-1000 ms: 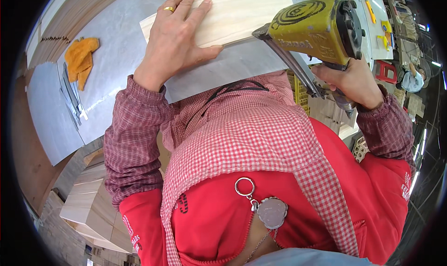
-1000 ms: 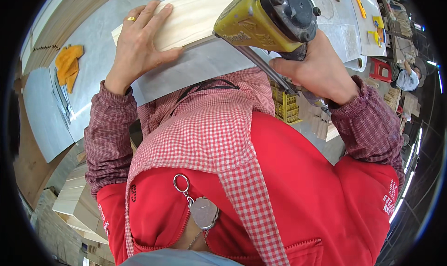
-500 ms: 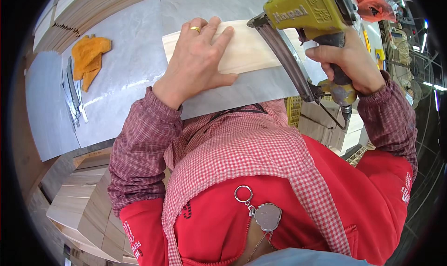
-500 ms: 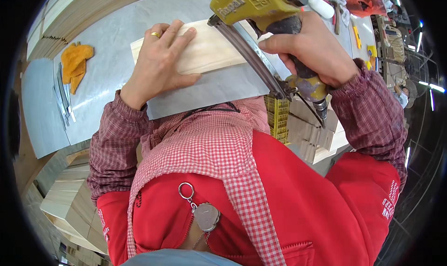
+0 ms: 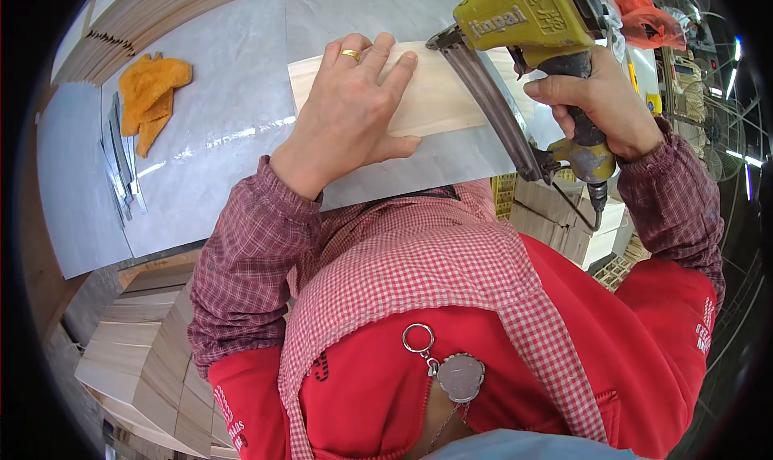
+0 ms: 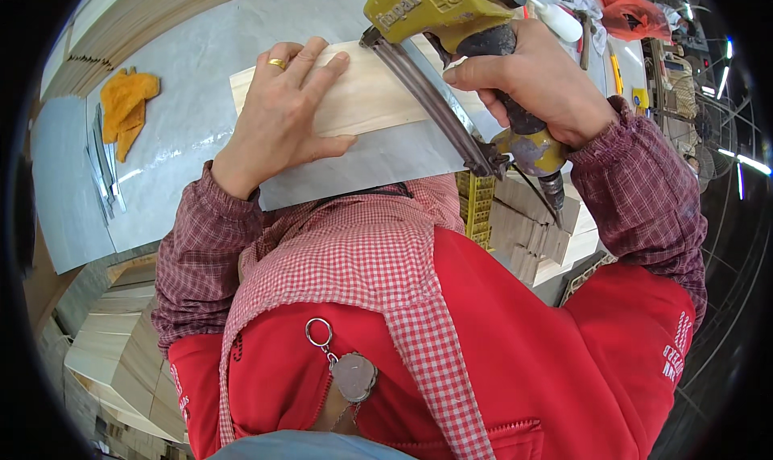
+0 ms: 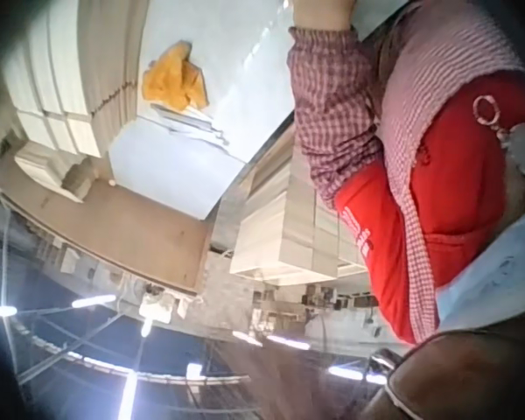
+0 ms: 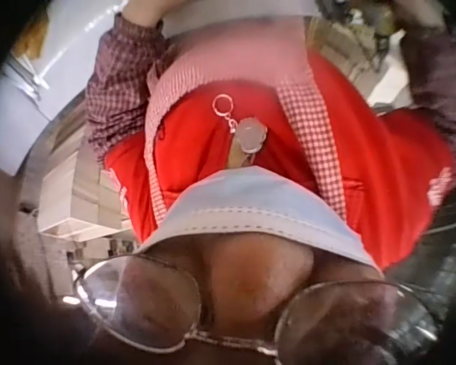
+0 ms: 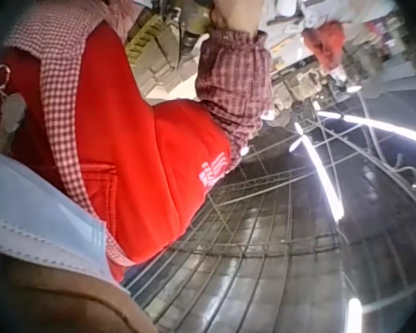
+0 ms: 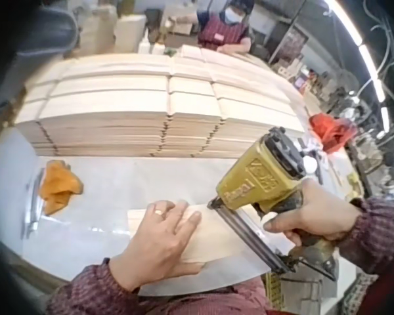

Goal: Assembling wooden boxes by applying glue to wooden panels, joining them, and securing them with a pneumatic nail gun.

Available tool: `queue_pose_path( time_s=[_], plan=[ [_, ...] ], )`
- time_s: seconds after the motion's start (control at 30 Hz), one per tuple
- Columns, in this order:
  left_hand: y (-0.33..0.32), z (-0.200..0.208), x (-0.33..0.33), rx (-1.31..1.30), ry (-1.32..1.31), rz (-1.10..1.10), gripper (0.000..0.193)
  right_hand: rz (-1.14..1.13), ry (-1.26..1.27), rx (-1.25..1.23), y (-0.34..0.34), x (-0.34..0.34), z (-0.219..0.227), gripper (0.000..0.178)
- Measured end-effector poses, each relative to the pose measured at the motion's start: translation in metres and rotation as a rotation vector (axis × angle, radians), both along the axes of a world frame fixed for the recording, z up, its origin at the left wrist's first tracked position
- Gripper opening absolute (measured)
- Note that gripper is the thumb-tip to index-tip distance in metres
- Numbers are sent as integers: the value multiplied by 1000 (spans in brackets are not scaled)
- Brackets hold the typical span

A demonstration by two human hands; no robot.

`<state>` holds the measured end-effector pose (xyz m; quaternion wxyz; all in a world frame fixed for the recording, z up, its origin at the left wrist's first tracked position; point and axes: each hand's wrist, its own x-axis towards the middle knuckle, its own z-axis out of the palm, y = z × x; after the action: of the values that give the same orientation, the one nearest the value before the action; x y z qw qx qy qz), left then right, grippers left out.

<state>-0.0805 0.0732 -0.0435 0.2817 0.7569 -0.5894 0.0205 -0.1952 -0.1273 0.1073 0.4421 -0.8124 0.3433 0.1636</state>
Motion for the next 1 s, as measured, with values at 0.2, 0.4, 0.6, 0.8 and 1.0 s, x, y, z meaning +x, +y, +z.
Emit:
queue_pose_path(
  time_s=[0.2,0.4,0.6,0.8,1.0],
  plan=[
    [-3,1,1,-6,9,3,77,-134,-4,127,5,2,5,14],
    [3,-1,-1,-45,-22,46,70,-126,37,115,18,10,7,13],
    [6,-11,-23,-95,-93,96,63,-82,62,-24,27,3,9,13],
    [28,-31,-101,-268,-234,231,32,93,-26,-171,51,-18,11,16],
    [26,-33,-135,-470,-183,257,23,279,-50,-317,71,-10,18,16]
  ],
)
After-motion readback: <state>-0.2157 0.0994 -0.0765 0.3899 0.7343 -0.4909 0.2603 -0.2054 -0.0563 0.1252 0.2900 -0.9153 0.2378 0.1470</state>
